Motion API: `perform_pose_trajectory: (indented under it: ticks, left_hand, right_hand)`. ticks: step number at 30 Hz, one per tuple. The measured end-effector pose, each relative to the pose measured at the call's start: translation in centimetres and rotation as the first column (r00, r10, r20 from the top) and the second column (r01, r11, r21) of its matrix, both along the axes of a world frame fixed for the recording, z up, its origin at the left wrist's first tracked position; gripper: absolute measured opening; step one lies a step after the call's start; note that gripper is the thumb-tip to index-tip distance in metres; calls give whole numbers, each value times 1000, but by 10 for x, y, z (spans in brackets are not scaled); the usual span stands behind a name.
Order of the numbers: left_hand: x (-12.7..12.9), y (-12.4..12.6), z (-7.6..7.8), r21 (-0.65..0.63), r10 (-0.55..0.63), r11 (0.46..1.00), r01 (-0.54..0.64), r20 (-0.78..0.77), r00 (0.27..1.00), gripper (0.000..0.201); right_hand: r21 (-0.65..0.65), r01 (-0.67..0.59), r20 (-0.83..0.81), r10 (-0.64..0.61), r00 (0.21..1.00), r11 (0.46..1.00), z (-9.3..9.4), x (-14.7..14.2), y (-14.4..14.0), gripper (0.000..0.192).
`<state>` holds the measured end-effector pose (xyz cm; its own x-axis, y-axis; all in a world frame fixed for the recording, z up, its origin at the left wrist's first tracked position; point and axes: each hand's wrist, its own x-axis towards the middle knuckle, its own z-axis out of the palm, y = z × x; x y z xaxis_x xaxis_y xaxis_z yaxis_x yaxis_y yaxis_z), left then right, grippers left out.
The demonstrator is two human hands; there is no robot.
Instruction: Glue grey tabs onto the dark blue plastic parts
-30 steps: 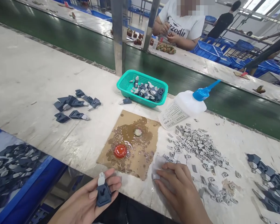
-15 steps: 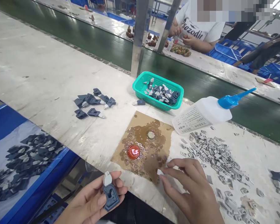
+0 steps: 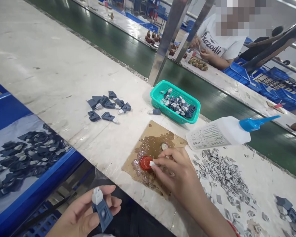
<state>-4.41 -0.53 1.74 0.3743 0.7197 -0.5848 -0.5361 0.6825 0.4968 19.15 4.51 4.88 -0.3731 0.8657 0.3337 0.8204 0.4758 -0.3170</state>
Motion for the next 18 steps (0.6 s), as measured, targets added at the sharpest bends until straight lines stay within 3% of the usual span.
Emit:
perform_pose_trajectory:
  ticks: [10,18]
  left_hand:
    - [0,8,2,38,98,994,-99,3,995,28]
    - [0,11,5,-46,115,992,-117,-57,992,28]
  right_hand:
    - [-59,-36,112,42,993,998,1,-1,2,10]
    - [-72,-62,170,74,983,995,5,-3,1,9]
